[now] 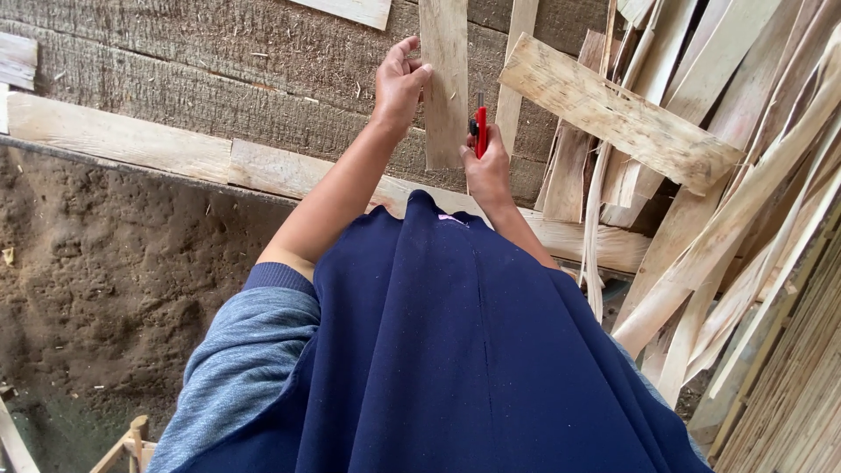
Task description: The person uses a red utility knife to shave thin strips from a wooden plank held against a workbench. They repeatedly draw the blade along the wood to remove shavings, then lift and reposition the plank to continue the process.
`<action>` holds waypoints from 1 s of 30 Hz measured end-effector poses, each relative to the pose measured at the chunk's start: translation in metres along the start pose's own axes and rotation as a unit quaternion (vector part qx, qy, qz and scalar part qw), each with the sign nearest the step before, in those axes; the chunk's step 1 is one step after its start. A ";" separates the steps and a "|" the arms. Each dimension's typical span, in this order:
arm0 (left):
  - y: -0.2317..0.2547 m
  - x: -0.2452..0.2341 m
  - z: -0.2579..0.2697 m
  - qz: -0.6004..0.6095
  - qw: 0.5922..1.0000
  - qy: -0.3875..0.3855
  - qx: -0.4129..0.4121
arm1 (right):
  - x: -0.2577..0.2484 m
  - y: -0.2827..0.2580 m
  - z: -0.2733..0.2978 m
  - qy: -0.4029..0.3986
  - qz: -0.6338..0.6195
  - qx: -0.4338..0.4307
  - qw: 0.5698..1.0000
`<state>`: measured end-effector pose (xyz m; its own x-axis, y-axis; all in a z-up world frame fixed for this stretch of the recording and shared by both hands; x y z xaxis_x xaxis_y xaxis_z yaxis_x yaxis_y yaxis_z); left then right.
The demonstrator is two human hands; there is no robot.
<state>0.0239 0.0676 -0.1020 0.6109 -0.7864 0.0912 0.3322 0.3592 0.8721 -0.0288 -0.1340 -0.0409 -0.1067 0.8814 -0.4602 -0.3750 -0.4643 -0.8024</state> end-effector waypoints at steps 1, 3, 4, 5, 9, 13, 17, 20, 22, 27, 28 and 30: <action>0.005 -0.001 0.003 0.002 1.000 0.003 0.001 | -0.001 0.000 -0.001 -0.003 0.001 -0.002 1.000; 0.010 -0.003 0.009 0.045 0.999 0.004 -0.021 | -0.006 -0.004 -0.002 0.011 -0.008 -0.025 1.000; 0.013 -0.006 0.013 0.047 0.999 0.010 -0.020 | -0.007 -0.012 -0.001 0.006 -0.007 -0.028 1.000; 0.013 -0.008 0.017 0.063 0.997 0.014 -0.035 | -0.010 -0.023 0.000 0.011 -0.003 -0.054 0.998; 0.025 -0.018 0.032 0.169 0.981 0.027 -0.092 | -0.009 -0.053 -0.003 -0.063 0.036 -0.144 0.987; 0.025 -0.041 0.040 0.171 0.982 0.060 -0.056 | -0.005 -0.084 0.007 0.091 0.199 -0.384 0.897; 0.044 -0.064 0.049 0.185 0.981 0.063 -0.016 | 0.042 -0.104 0.013 0.046 0.275 -0.399 0.873; 0.035 -0.089 0.038 0.188 0.979 0.075 -0.023 | 0.079 -0.124 0.025 0.056 0.307 -0.435 0.844; 0.042 -0.111 0.032 0.211 0.975 0.071 -0.024 | 0.105 -0.144 0.037 0.064 0.302 -0.456 0.835; 0.085 -0.196 0.006 0.181 0.976 0.069 0.100 | 0.170 -0.195 0.072 0.135 0.249 -0.557 0.781; 0.083 -0.220 -0.009 0.185 0.975 0.076 0.101 | 0.185 -0.202 0.071 0.129 0.248 -0.561 0.779; 0.062 -0.275 -0.042 0.208 0.965 0.158 0.020 | 0.222 -0.203 0.057 0.013 0.205 -0.487 0.849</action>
<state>-0.0935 0.3265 -0.0933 0.8767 -0.3831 0.2910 -0.0130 0.5859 0.8103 -0.0287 0.1614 0.0416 -0.0196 0.6319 -0.7748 0.6302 -0.5938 -0.5003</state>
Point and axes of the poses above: each hand's wrist, its own z-axis away from the middle knuckle, its own x-axis out of the palm, y = z × x, the point moved 8 cm from there along -z, towards the middle knuckle, and after that the axes turned 13 degrees about y, right-handed, at the moved point
